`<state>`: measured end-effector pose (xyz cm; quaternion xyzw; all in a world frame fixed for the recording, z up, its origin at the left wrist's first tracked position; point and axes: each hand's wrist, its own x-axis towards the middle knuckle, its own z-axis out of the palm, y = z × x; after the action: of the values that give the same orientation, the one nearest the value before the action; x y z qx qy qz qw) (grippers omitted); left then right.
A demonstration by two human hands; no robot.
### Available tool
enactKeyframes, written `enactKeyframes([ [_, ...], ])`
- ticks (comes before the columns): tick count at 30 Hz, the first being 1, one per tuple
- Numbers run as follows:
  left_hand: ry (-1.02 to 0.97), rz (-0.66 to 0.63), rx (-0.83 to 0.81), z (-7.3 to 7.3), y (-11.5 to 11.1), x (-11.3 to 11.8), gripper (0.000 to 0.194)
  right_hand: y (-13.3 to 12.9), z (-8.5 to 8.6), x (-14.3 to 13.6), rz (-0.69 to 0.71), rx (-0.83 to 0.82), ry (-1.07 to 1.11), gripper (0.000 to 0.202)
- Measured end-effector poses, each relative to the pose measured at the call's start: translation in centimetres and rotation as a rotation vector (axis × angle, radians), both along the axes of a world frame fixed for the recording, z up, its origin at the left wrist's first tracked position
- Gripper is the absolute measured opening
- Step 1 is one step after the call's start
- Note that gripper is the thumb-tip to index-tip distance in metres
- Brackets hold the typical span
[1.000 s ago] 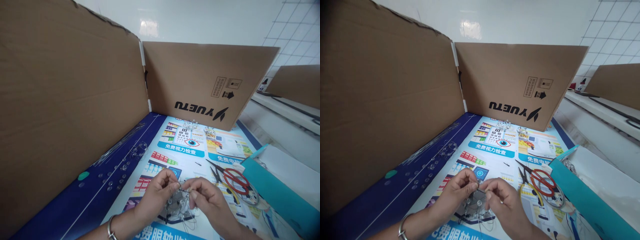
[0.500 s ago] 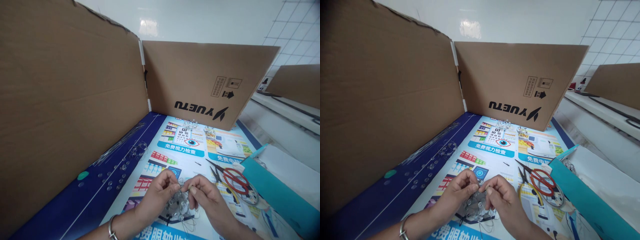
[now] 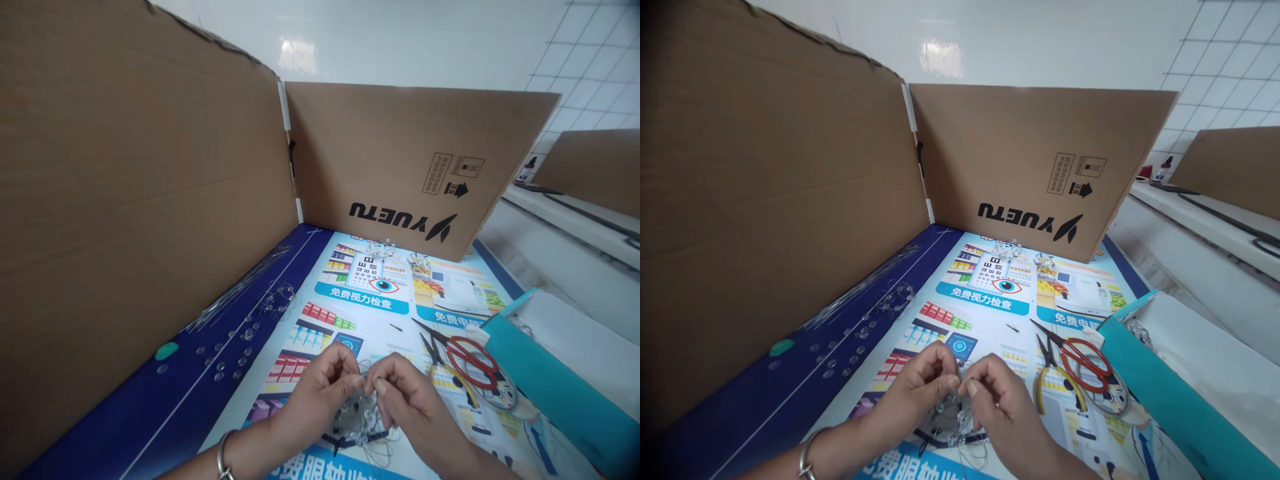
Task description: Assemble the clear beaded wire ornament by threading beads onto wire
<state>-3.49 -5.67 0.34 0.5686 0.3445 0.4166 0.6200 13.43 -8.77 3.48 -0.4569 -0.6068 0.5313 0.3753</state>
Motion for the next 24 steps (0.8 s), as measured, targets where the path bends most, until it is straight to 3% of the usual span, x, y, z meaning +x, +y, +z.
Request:
enactKeyframes([
  [8,0.248,0.053,0.298,0.12,-0.47,-0.18,0.018,0.20,-0.41,-0.22,-0.041,0.048,-0.148,0.006],
  [19,0.237,0.064,0.296,-0.20,-0.46,-0.18,0.015,0.16,0.13,-0.50,-0.062,-0.041,-0.055,0.003],
  [24,0.284,0.093,0.448,-0.09,-0.59,-0.27,0.012,0.28,-0.13,-0.48,-0.050,-0.024,-0.071,0.007],
])
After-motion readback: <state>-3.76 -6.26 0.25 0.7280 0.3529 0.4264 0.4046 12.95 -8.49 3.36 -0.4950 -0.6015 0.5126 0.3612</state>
